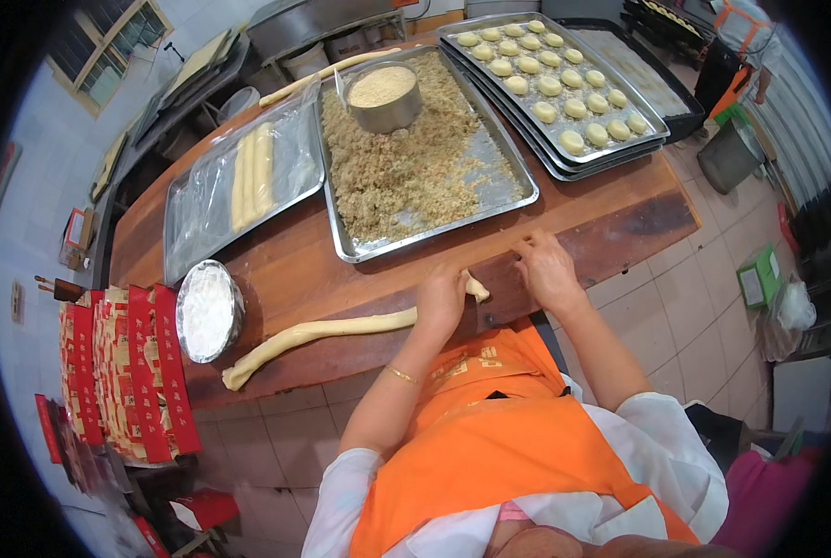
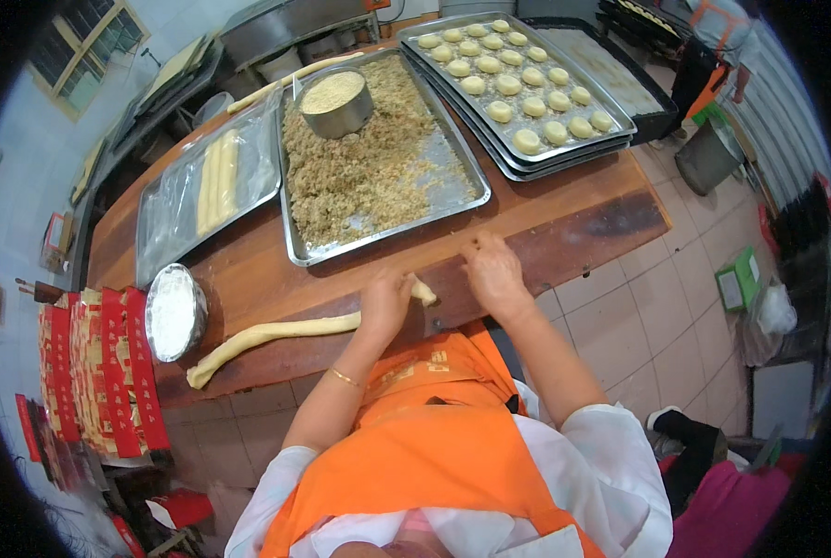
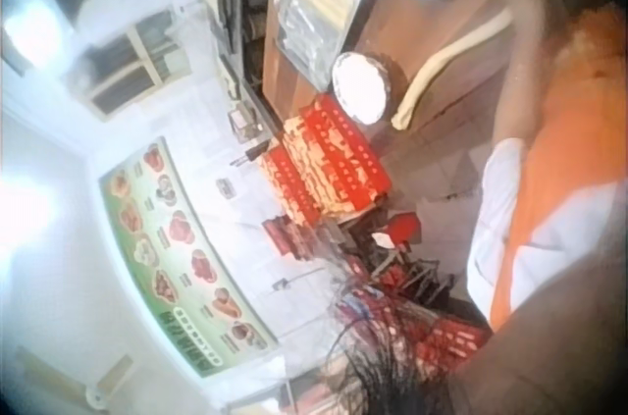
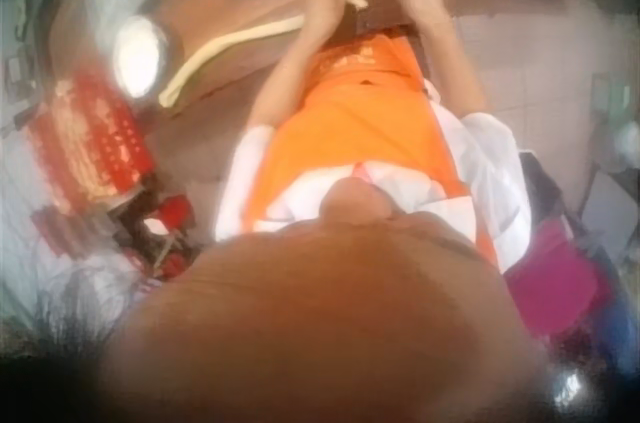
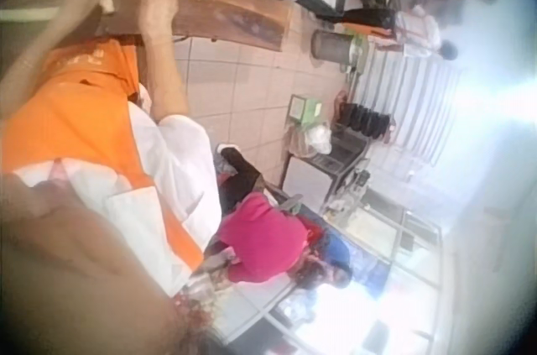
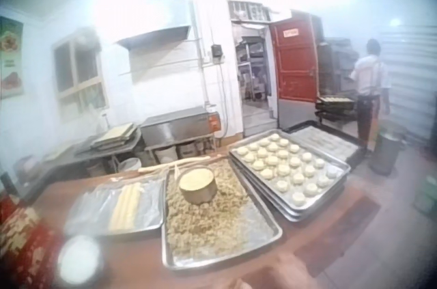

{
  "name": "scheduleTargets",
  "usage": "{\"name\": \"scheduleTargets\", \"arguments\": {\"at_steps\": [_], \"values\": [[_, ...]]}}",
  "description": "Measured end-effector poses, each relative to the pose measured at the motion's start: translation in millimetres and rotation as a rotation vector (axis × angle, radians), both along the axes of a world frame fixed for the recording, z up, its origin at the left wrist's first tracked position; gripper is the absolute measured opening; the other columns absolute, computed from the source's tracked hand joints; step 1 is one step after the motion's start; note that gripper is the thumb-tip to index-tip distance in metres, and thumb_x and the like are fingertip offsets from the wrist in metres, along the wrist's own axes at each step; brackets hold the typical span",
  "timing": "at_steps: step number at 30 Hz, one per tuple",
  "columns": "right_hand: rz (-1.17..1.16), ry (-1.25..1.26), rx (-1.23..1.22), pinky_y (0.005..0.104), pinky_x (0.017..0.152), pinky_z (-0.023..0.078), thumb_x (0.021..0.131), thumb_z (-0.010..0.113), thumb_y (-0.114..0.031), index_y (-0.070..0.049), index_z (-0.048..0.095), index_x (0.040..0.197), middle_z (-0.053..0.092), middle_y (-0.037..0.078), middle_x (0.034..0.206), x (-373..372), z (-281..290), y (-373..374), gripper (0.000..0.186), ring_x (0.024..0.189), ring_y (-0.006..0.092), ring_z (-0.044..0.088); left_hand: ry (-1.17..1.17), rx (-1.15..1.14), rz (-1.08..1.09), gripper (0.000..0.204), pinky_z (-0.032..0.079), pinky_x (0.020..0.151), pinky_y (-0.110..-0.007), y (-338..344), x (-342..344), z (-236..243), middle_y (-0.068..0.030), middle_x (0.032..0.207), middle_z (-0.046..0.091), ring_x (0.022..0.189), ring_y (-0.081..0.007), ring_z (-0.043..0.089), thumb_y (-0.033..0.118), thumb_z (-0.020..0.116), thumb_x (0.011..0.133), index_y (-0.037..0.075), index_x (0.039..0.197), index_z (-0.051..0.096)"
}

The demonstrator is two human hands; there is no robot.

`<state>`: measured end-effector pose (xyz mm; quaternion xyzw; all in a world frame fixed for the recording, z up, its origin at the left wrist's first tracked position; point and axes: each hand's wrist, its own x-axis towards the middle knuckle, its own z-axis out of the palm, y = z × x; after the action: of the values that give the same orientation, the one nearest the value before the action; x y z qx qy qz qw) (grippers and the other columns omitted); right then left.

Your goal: The person rolls a long piece of dough, pulls off a small section, flattens it, scoops filling from a tray into the center, and seals the dough around the filling into a ball.

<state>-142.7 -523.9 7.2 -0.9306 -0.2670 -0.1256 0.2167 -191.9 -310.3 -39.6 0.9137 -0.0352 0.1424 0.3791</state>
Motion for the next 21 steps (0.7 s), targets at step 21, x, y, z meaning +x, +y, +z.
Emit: {"name": "scheduleTargets", "arguments": {"at_steps": [21], "values": [[0.524, 0.166, 0.265, 0.043, 0.083, 0.05, 0.082, 0.075, -0.014, -0.006, 0.069, 0.104, 0.063, 0.012, 0.101, -24, -15, 92, 0.024, 0.094, 0.0317, 0.061, 0.14, 0.38, 0.103, 0.079, 0.018, 0.117, -0.055, 117, -114, 30, -0.0171, 0.155, 0.035, 0.145, -0.0361, 0.029, 0.03, 0.076, 0.083, 0.01, 0.15, 0.039]]}}
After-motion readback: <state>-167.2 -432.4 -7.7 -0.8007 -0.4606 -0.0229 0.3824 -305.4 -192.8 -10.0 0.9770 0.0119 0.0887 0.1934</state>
